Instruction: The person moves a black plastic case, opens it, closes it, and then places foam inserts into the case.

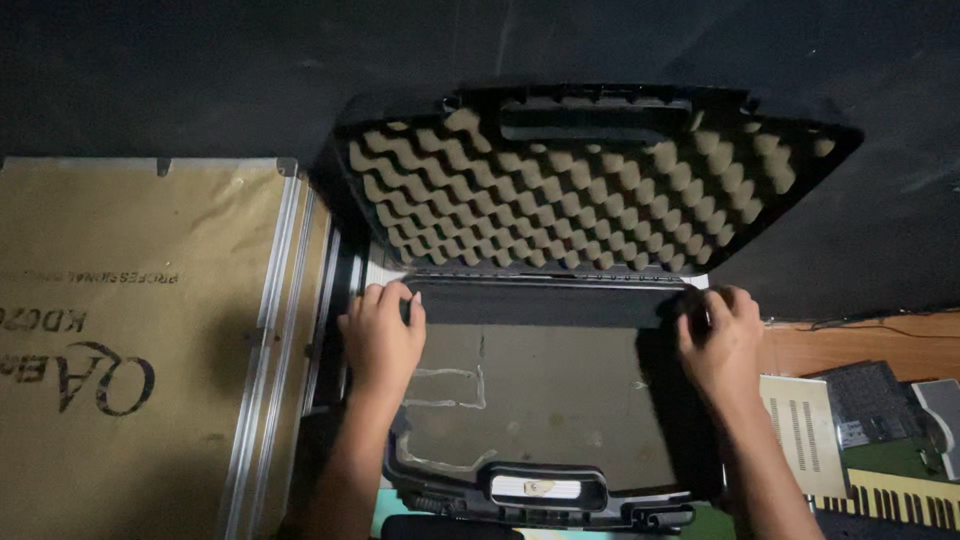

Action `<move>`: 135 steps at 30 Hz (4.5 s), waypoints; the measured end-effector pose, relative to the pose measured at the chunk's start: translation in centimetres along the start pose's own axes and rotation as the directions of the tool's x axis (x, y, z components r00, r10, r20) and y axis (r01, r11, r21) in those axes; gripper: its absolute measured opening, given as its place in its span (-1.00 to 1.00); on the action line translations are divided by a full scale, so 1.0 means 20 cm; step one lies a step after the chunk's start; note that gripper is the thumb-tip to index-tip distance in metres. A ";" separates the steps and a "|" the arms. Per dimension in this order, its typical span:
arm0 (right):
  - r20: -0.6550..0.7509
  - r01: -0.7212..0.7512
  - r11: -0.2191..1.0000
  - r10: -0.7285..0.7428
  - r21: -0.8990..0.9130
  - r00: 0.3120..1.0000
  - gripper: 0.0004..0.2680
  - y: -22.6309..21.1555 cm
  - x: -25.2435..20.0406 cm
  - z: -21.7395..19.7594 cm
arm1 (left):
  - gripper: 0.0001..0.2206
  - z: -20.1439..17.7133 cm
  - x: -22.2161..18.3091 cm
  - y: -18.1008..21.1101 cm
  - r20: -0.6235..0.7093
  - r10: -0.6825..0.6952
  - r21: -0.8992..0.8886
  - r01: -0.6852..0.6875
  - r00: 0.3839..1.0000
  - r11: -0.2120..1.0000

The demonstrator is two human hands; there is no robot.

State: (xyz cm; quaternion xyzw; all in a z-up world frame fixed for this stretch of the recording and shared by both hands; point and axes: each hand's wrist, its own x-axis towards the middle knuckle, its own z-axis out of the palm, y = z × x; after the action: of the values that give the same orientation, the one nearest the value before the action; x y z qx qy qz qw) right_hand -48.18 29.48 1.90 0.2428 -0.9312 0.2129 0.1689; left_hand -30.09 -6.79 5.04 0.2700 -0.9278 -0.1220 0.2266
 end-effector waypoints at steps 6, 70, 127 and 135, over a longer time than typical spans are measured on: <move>0.147 0.204 0.978 -0.196 -0.045 0.970 -0.56 -0.18 -0.01 -0.08 | -0.48 -0.02 -0.07 0.14 0.207 0.242 0.003 -0.248 0.948 0.969; 0.096 0.109 0.873 -0.175 0.476 0.980 -0.67 -0.92 -1.37 -1.02 | -0.65 -1.04 -1.47 0.06 0.001 0.500 -0.350 -0.468 0.866 0.811; 0.525 -0.281 0.813 -0.036 0.510 0.850 -0.68 -0.31 -1.37 -0.71 | -0.27 -0.90 -1.33 -0.29 0.706 0.184 -0.190 -0.067 0.684 0.979; 0.574 -0.291 0.865 0.004 0.409 0.819 -0.53 -0.44 -1.31 -0.80 | -0.50 -0.87 -1.33 -0.31 0.650 0.268 -0.241 -0.142 0.711 0.960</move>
State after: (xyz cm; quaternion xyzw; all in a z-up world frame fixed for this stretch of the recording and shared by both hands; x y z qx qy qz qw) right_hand -18.54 40.11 7.31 0.2528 -0.8735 0.3694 -0.1917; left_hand 1.13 1.22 8.50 0.0813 -0.9563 -0.2656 -0.0913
